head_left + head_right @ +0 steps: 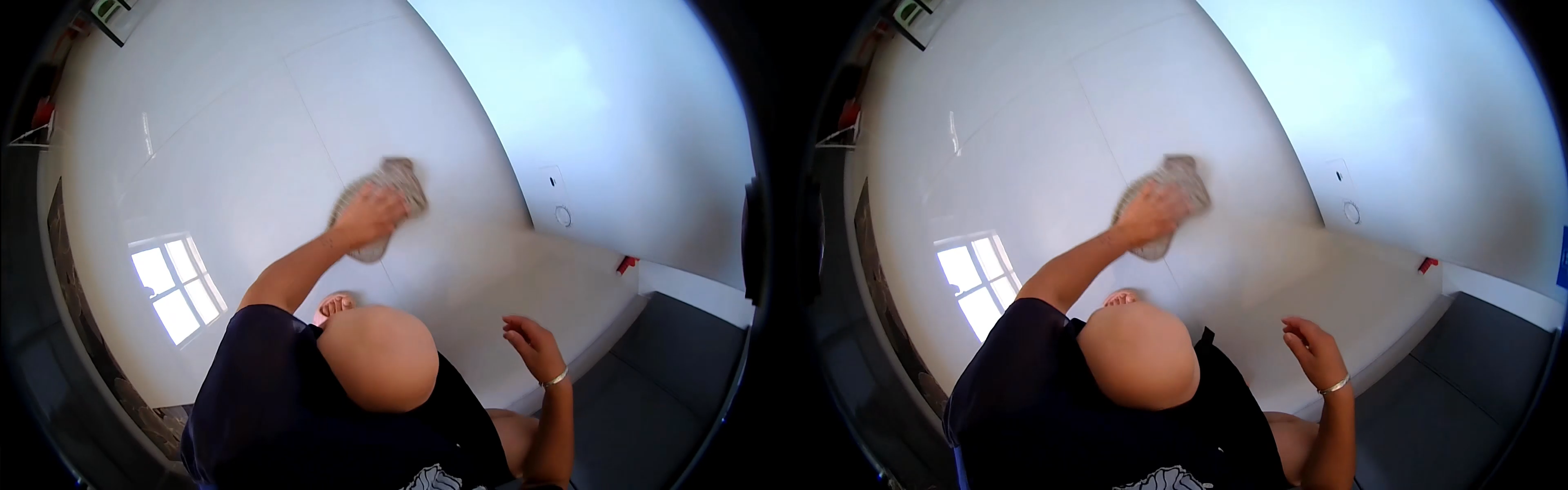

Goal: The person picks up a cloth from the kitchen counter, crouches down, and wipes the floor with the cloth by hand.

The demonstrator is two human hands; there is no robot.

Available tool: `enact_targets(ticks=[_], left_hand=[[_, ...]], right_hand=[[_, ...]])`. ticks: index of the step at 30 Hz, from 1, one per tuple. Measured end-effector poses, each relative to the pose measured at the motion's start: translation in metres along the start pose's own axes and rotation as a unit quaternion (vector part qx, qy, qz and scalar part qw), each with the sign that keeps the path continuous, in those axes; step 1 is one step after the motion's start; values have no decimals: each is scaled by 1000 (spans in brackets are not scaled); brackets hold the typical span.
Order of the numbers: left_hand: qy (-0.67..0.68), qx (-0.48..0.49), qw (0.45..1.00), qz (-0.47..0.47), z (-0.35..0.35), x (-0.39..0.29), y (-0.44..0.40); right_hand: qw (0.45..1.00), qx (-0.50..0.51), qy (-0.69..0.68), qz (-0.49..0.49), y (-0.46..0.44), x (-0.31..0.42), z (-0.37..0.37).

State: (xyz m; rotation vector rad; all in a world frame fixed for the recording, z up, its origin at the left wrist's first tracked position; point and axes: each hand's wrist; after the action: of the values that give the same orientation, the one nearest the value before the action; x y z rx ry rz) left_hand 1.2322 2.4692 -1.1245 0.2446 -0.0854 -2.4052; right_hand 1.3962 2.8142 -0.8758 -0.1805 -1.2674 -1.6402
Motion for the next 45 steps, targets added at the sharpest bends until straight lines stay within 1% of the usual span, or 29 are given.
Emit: enact_targets(ticks=[1, 2, 4, 6, 9, 10, 11, 12, 13, 14, 16, 17, 19, 20, 21, 22, 24, 26, 28, 30, 32, 34, 36, 37, 38, 40, 41, 43, 45], left_hand=[[-25, 43, 990, 132, 18, 23, -8], [-74, 10, 975, 211, 11, 57, -5], [-41, -76, 929, 359, 10, 121, 16], [-3, -131, 861, 491, 2, 168, 37], [-54, -131, 851, 506, -17, 151, 39], [-74, -133, 871, 467, -17, 128, 34], [-80, -132, 903, 401, -9, 99, 27], [-10, -100, 939, 330, 11, 67, 18], [-9, -72, 968, 240, 25, 34, 11], [52, -83, 987, 131, 5, 6, 7], [136, -78, 985, -67, -28, -42, 7], [136, -81, 985, -68, -42, -45, 5], [186, -132, 960, -163, -61, -48, 1], [185, -134, 960, -164, -41, -37, -1], [140, -20, 987, -81, 1, -13, -2], [91, 93, 992, 4, 26, 13, -3], [11, 7, 984, 177, 19, 71, -4], [-3, -98, 951, 292, 7, 129, -7], [18, -104, 945, 310, 17, 164, -11], [40, -108, 936, 334, 17, 172, -17], [-18, -32, 953, 301, 9, 150, -22], [-21, -5, 974, 225, 3, 112, -25], [88, 1, 988, 130, 6, 75, -20], [203, -68, 974, 75, 8, 65, -13], [213, -60, 972, 73, 14, 63, -7], [186, -154, 966, 93, 23, 87, 9], [157, -186, 958, 150, 16, 107, 20], [80, -252, 927, 266, -21, 162, 53], [84, -231, 892, 380, -13, 197, 82]], right_hand=[[1000, -1, 10, -6, -2, 1, -2], [1000, -3, 19, -13, -2, 3, -4], [999, -2, 35, -17, -4, 5, -9], [999, 0, 49, -24, -9, 6, -12], [999, 10, 52, -7, -19, 4, -21], [998, 20, 66, -5, -24, 4, -25], [996, 31, 81, -3, -30, 4, -28], [996, 31, 85, 1, -37, 7, -32], [994, 51, 92, 11, -42, 11, -37], [992, 70, 100, 20, -49, 13, -42], [987, 82, 130, 35, -60, 23, -48], [981, 88, 166, 49, -63, 30, -50], [973, 94, 202, 62, -68, 38, -49], [973, 90, 200, 66, -71, 41, -47], [974, 86, 196, 70, -74, 43, -46], [975, 81, 195, 73, -76, 42, -45], [980, 82, 172, 58, -87, 33, -47], [978, 80, 182, 68, -101, 23, -55], [975, 80, 193, 74, -113, 16, -67], [980, 91, 136, 109, -129, 16, -86], [981, 93, 127, 114, -150, 24, -105], [980, 70, 64, 174, -172, 29, -128], [973, 29, 74, 216, -202, 40, -153], [965, -14, 73, 253, -216, 46, -167], [953, -57, 73, 290, -229, 54, -179], [946, -82, 129, 288, -246, 79, -192], [948, -77, 130, 282, -254, 84, -200], [915, -100, 243, 306, -274, 91, -214], [916, -84, 264, 290, -298, 98, -225]])
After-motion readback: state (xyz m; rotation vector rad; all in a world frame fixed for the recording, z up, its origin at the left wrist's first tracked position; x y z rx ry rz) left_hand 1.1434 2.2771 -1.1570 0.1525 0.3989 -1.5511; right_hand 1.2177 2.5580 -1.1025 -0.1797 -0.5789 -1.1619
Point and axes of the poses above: each hand's wrist, its own y-axis away from the middle knuckle, its own z-axis out of the back of the hand, x = y × z
